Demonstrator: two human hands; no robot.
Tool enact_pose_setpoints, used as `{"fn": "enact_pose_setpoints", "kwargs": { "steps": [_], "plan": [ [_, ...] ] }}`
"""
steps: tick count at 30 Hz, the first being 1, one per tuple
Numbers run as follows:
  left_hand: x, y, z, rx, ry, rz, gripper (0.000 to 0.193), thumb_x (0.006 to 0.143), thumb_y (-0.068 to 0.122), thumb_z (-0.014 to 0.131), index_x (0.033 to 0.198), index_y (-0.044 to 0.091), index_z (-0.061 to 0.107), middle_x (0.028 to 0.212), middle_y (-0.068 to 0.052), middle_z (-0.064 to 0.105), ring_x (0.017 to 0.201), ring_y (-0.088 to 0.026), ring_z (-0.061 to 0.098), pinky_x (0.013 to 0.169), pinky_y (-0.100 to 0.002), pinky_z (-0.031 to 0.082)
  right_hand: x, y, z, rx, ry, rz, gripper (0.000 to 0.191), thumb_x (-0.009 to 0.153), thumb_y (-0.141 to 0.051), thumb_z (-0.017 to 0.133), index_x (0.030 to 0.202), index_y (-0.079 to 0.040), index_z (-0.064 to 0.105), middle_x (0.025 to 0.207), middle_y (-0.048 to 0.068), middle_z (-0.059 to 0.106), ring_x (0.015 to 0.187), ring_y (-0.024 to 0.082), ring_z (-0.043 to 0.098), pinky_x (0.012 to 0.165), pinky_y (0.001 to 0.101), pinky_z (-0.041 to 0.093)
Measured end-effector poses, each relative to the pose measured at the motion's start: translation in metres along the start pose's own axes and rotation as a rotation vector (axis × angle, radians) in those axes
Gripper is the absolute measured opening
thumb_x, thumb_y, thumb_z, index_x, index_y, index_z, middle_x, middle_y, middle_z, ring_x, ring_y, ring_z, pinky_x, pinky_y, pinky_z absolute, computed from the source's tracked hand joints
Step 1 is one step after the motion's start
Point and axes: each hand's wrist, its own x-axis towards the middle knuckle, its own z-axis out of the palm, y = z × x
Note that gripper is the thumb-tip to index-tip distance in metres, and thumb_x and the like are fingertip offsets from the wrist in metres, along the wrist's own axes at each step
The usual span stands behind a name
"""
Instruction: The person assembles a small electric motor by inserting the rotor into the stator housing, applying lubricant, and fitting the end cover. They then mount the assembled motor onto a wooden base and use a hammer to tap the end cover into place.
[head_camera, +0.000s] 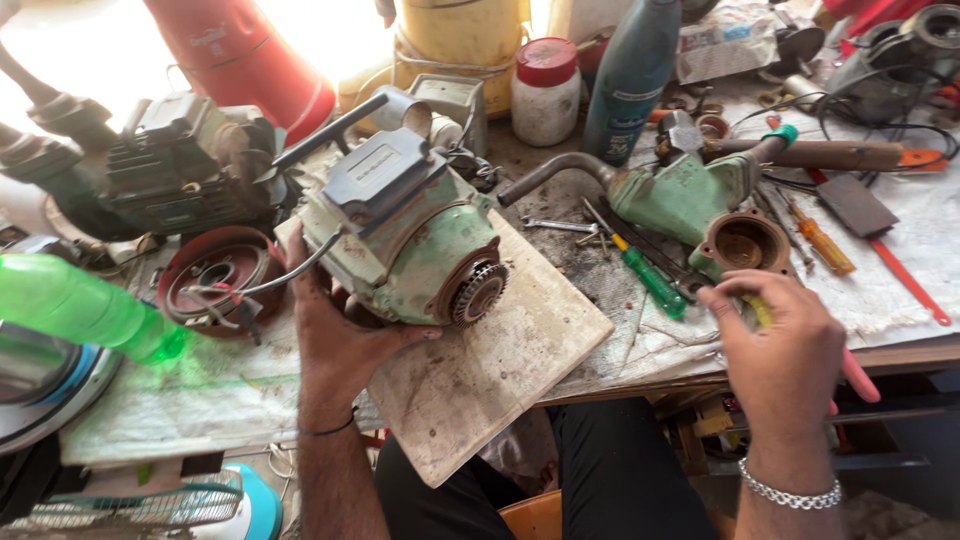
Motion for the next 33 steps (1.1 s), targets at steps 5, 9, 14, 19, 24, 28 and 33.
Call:
{"fn": "enact_pose_setpoints", "kwargs": {
  "steps": [5, 9, 14, 19, 24, 28, 33],
  "plan": [
    [0.0, 0.001, -0.002, 0.041, 0.019, 0.011, 0.146, 0.042, 0.012, 0.103, 0.162, 0.006, 0.02, 0.15, -0.015, 0.053, 0.136, -0.026, 0.057, 0.106, -0.043, 0.06, 0.004, 0.028, -0.019, -0.182, 0.075, 0.033, 0.034, 0.096, -0.021, 0.086, 0.119, 0.0, 0.074, 0.113, 0.017, 0.074, 0.104, 0.03, 0.071, 0.089, 0.0399, 0.055],
    [0.002, 0.002, -0.002, 0.111, 0.039, 0.028, 0.145, 0.038, 0.011, 0.102, 0.159, 0.006, 0.023, 0.147, -0.013, 0.055, 0.131, -0.025, 0.059, 0.106, -0.041, 0.057, 0.004, 0.034, -0.026, -0.219, 0.033, 0.074, 0.041, 0.092, -0.032, 0.083, 0.118, -0.001, 0.074, 0.114, 0.018, 0.074, 0.105, 0.034, 0.071, 0.091, 0.0444, 0.056],
    [0.002, 0.004, -0.002, 0.015, 0.03, -0.01, 0.138, 0.039, 0.006, 0.099, 0.157, 0.005, 0.028, 0.141, -0.012, 0.057, 0.127, -0.023, 0.059, 0.102, -0.039, 0.058, 0.006, 0.027, -0.022, -0.226, -0.128, 0.213, 0.04, 0.088, -0.034, 0.079, 0.117, -0.007, 0.074, 0.111, 0.014, 0.076, 0.101, 0.029, 0.073, 0.09, 0.0414, 0.058],
    [0.003, 0.003, -0.002, -0.01, 0.042, -0.061, 0.138, 0.038, 0.005, 0.098, 0.157, 0.005, 0.028, 0.139, -0.013, 0.058, 0.125, -0.023, 0.062, 0.101, -0.038, 0.059, 0.028, 0.038, -0.025, -0.261, -0.12, 0.129, 0.036, 0.091, -0.027, 0.074, 0.122, -0.008, 0.073, 0.122, 0.016, 0.073, 0.112, 0.032, 0.069, 0.1, 0.0469, 0.053],
    [0.005, 0.001, 0.0, 0.039, 0.072, -0.07, 0.143, 0.037, 0.005, 0.099, 0.158, 0.005, 0.024, 0.138, -0.013, 0.061, 0.123, -0.024, 0.064, 0.099, -0.037, 0.06, 0.118, 0.069, -0.009, -0.53, -0.252, -0.056, 0.046, 0.096, -0.025, 0.067, 0.138, -0.007, 0.063, 0.136, 0.018, 0.065, 0.122, 0.035, 0.062, 0.104, 0.0506, 0.049],
    [0.006, 0.002, 0.003, -0.045, 0.028, -0.014, 0.139, 0.038, 0.008, 0.1, 0.157, 0.003, 0.027, 0.137, -0.015, 0.062, 0.121, -0.025, 0.065, 0.096, -0.038, 0.062, 0.182, 0.085, 0.015, -0.666, -0.49, -0.223, 0.042, 0.088, -0.032, 0.073, 0.122, -0.009, 0.065, 0.13, 0.013, 0.066, 0.126, 0.031, 0.059, 0.104, 0.0501, 0.048],
    [0.011, 0.002, 0.008, 0.089, 0.075, -0.088, 0.134, 0.033, 0.011, 0.103, 0.15, 0.002, 0.038, 0.132, -0.013, 0.066, 0.115, -0.024, 0.069, 0.09, -0.038, 0.066, 0.199, 0.083, 0.02, -0.738, -0.511, -0.276, 0.028, 0.091, -0.028, 0.068, 0.114, -0.011, 0.068, 0.121, 0.012, 0.071, 0.116, 0.031, 0.069, 0.097, 0.0474, 0.057]
  ]
}}
